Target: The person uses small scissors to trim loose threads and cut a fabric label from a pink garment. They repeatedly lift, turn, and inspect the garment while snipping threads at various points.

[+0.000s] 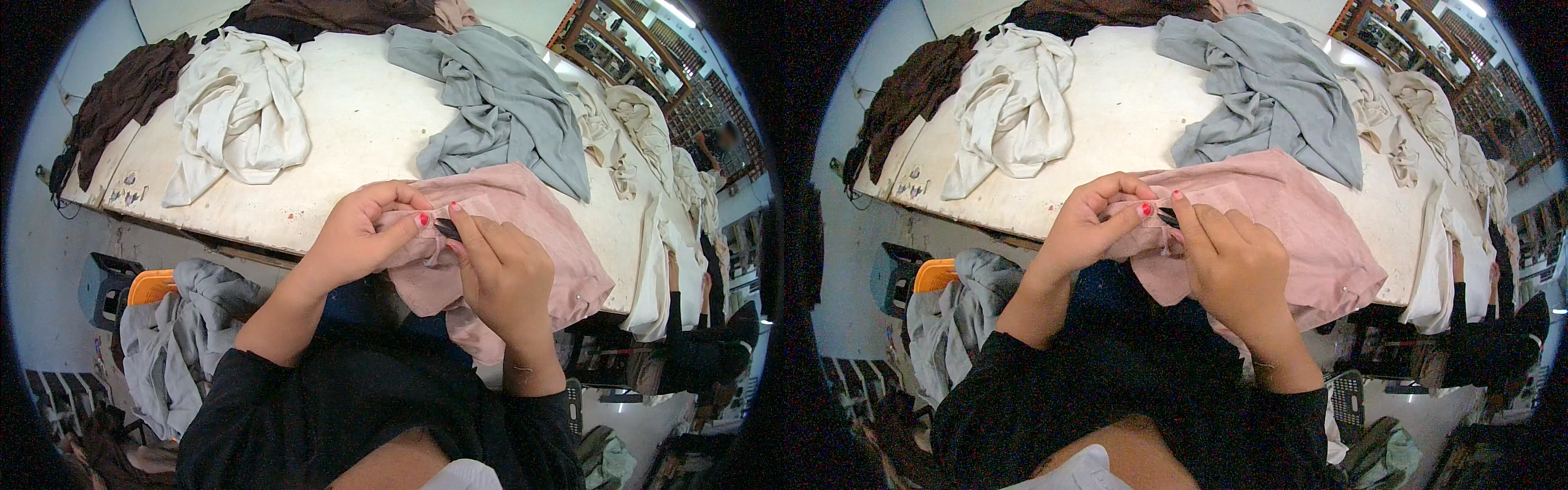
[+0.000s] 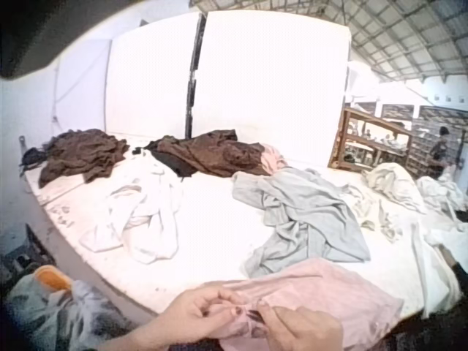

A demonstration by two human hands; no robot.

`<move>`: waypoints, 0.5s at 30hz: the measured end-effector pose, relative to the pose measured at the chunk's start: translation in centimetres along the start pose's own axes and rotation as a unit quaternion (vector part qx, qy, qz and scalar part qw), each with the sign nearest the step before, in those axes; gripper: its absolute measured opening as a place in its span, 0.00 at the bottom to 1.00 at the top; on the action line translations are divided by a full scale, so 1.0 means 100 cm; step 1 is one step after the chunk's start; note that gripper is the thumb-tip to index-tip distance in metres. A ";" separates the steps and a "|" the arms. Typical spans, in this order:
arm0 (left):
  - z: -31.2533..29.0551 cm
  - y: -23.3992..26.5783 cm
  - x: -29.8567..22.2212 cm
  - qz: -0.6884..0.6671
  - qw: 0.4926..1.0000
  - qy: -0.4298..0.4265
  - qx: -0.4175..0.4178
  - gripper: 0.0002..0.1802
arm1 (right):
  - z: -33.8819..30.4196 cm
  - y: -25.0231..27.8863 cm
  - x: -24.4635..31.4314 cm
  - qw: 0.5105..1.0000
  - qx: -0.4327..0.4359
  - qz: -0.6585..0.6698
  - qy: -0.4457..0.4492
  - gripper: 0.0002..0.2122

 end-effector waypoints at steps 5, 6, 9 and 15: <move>0.001 -0.001 0.003 0.042 0.999 -0.017 -0.011 0.08 | 0.000 0.000 0.003 1.000 0.001 -0.014 0.002 0.19; 0.001 0.000 0.003 0.058 0.998 -0.022 -0.015 0.08 | 0.000 0.000 0.003 1.000 0.006 -0.021 -0.001 0.19; 0.000 0.001 0.002 0.032 0.999 0.010 0.000 0.09 | 0.000 0.000 0.004 0.999 0.009 -0.032 -0.005 0.19; 0.000 -0.003 -0.001 0.023 0.999 -0.015 -0.026 0.09 | 0.001 -0.002 0.006 0.999 -0.003 -0.042 -0.003 0.19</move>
Point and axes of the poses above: each hand's wrist, its own z-axis towards the middle knuckle, its own y-axis out of the back of the hand, x = y × z, the point moved 2 cm from there along z, towards the middle knuckle, and after that the axes turned 7 degrees about z, right-handed, at the moved point
